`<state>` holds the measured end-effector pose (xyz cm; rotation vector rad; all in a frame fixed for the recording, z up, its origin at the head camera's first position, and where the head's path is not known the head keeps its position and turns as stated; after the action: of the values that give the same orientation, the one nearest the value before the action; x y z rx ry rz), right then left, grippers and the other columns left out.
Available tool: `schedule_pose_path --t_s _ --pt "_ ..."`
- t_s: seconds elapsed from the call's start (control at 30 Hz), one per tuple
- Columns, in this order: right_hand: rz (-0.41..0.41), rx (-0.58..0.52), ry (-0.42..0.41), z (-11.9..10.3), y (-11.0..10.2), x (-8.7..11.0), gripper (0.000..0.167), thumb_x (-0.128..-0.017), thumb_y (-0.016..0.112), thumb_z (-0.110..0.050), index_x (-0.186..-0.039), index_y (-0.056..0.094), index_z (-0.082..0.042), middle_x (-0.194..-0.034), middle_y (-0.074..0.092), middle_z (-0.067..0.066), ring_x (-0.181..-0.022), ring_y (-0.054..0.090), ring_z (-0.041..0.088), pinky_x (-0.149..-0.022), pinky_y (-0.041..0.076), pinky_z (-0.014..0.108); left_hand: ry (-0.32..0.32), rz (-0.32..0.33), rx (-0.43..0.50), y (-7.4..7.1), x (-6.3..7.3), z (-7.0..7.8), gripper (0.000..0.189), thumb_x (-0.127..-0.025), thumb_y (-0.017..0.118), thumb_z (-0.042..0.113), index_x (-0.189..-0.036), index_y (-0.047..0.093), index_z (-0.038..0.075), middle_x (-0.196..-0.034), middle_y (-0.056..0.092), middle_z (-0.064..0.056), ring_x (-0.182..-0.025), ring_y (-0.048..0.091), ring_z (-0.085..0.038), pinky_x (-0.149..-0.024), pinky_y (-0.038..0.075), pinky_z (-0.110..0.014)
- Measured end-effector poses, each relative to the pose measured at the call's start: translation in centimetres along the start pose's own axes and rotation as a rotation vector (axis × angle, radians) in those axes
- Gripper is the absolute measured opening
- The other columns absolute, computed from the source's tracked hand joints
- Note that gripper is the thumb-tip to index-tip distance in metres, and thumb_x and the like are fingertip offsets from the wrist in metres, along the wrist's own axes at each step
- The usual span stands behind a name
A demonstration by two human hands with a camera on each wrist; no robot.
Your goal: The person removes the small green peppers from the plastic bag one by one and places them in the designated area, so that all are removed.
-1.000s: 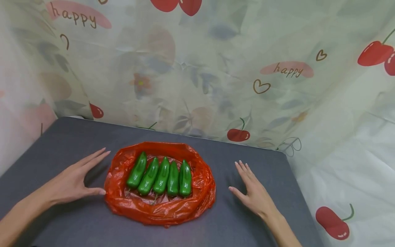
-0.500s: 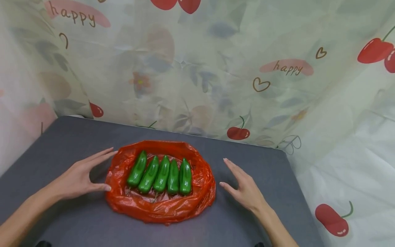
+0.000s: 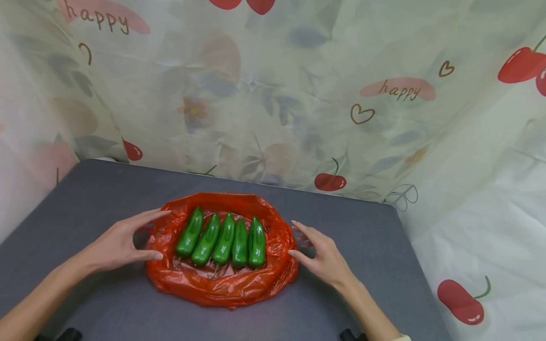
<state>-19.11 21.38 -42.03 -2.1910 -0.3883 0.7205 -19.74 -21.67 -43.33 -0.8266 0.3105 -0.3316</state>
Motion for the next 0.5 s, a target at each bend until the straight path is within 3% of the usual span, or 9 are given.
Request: schedule_pose_path --t_s 0.23,0.5 --pt "-0.001 -0.009 -0.006 -0.8 0.5 -0.9 0.059 -0.088 0.078 -0.029 -0.140 0.056 -0.010 -0.118 0.067 0.005 -0.089 0.065 0.016 -0.075 0.056 0.031 -0.031 -0.030 0.009 0.3 -0.3 0.3 0.088 -0.076 0.084 0.047 -0.148 0.046 0.015 -0.148 0.044 -0.025 -0.128 0.046 -0.047 -0.094 0.041 -0.069" --pt "-0.003 -0.022 -0.075 -1.7 1.5 -1.8 0.055 -0.084 0.082 -0.022 -0.135 0.061 -0.014 -0.111 0.069 0.007 -0.080 0.064 0.010 -0.071 0.055 0.027 -0.007 -0.035 0.028 0.8 -0.5 0.4 0.088 -0.077 0.085 0.044 -0.149 0.044 0.015 -0.147 0.046 -0.023 -0.127 0.049 -0.045 -0.093 0.044 -0.065"
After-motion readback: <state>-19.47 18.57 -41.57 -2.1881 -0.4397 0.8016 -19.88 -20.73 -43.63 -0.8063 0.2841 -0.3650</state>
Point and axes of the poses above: each hand's wrist, its own x-axis away from the middle knuckle, its own y-axis out of the palm, z = x × y, the point moved 6 cm from there along -x, towards the middle knuckle
